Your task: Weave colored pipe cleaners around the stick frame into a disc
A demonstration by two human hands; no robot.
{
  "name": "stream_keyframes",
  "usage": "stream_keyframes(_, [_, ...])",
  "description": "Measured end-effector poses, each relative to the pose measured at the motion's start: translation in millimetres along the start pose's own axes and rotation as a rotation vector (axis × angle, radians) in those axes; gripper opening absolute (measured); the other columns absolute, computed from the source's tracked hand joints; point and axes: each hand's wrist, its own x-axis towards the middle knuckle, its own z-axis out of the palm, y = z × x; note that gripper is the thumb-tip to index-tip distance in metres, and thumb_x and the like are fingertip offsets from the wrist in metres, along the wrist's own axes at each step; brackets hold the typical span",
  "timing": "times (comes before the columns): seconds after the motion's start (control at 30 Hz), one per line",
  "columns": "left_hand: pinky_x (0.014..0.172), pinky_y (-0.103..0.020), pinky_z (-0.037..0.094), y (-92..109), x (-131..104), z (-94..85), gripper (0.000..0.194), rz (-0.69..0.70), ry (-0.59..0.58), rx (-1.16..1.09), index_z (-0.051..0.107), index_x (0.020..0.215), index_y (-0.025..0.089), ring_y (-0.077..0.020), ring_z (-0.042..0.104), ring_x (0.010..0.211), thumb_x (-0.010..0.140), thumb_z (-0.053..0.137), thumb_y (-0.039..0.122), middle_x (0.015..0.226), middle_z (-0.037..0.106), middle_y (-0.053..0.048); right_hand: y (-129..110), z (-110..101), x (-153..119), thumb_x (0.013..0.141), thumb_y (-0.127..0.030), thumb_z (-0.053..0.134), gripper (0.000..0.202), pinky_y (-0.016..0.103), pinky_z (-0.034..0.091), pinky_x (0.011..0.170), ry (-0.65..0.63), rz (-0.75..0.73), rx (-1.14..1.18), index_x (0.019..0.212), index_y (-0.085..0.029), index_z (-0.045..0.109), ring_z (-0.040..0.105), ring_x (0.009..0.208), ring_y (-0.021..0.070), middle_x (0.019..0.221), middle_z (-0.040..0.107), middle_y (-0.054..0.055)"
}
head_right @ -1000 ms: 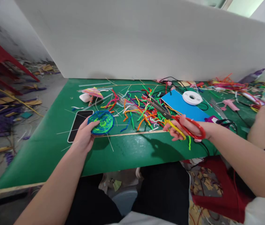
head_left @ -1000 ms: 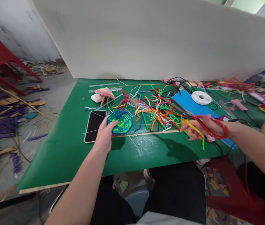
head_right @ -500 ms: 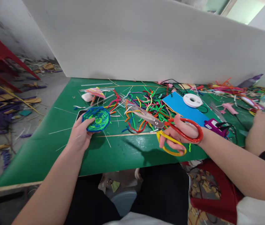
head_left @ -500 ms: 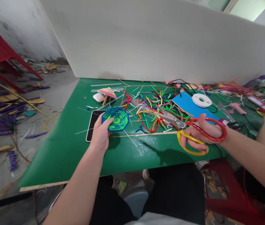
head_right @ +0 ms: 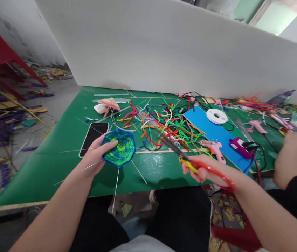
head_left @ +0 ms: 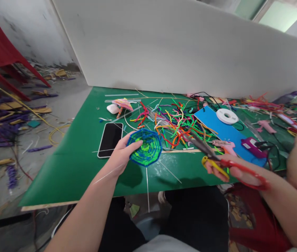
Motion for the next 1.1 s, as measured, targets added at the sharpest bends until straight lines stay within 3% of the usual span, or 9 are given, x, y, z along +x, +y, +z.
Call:
stream_keyframes(0.1, [0.069, -0.022, 0.049, -3.5, -0.7, 1.4, 0.032, -0.008, -0.032, 0.018, 0.061, 0.099, 0.021, -0.015, 0.062, 0.078, 0.069, 0.066, 0.028, 0.088, 0.067, -0.001, -6.4, 13.4, 6.0, 0.046, -0.084, 0.041, 0.078, 0.023, 0.031, 0.044, -0.068, 0.019, 0.036, 0.075, -0.013, 0.053, 0.04, 0.046, 0.0098, 0.048, 0.043, -0.002])
stream_keyframes(0.2, [0.07, -0.022, 0.048, -5.8, -0.8, 1.9, 0.033, 0.008, -0.048, 0.085, 0.06, 0.101, 0.022, -0.0152, 0.061, 0.08, 0.069, 0.065, 0.031, 0.092, 0.066, -0.001, -5.7, 20.2, 14.4, 0.047, -0.084, 0.039, 0.08, 0.023, 0.034, 0.046, -0.116, -0.054, 0.054, 0.078, -0.012, 0.054, 0.041, 0.047, 0.0094, 0.051, 0.045, -0.002])
stream_keyframes(0.37, [0.072, -0.024, 0.047, -3.6, -3.5, 4.0, 0.033, 0.036, -0.086, 0.225, 0.06, 0.101, 0.02, -0.0173, 0.059, 0.085, 0.071, 0.062, 0.035, 0.097, 0.065, -0.002, 4.9, 22.0, 28.4, 0.059, -0.08, 0.034, 0.076, 0.023, 0.038, 0.046, -0.156, -0.115, -0.014, 0.083, -0.011, 0.055, 0.047, 0.046, 0.0101, 0.053, 0.047, -0.001])
stream_keyframes(0.53, [0.07, -0.025, 0.048, -3.0, -5.5, 6.4, 0.034, 0.032, -0.089, 0.263, 0.058, 0.101, 0.021, -0.0182, 0.059, 0.086, 0.072, 0.061, 0.037, 0.098, 0.064, -0.003, 9.4, 25.4, 33.0, 0.062, -0.079, 0.032, 0.075, 0.022, 0.039, 0.044, -0.141, -0.125, 0.005, 0.083, -0.011, 0.055, 0.046, 0.045, 0.0099, 0.051, 0.047, -0.001])
stream_keyframes(0.83, [0.069, -0.024, 0.048, -9.5, -4.1, 5.5, 0.032, 0.153, -0.032, 0.44, 0.059, 0.102, 0.022, -0.0171, 0.059, 0.08, 0.073, 0.058, 0.037, 0.091, 0.065, -0.001, 13.7, 26.5, 31.1, 0.071, -0.07, 0.036, 0.064, 0.023, 0.042, 0.046, -0.134, -0.074, 0.032, 0.085, -0.011, 0.056, 0.048, 0.046, 0.0101, 0.053, 0.049, 0.0])
stream_keyframes(1.1, [0.073, -0.025, 0.046, -13.6, -3.5, 5.5, 0.033, 0.186, -0.008, 0.495, 0.056, 0.108, 0.025, -0.0175, 0.058, 0.084, 0.077, 0.053, 0.034, 0.099, 0.062, -0.001, 17.6, 33.6, 32.8, 0.072, -0.069, 0.037, 0.061, 0.022, 0.04, 0.044, -0.078, -0.079, 0.048, 0.083, -0.012, 0.054, 0.048, 0.044, 0.01, 0.051, 0.049, -0.001])
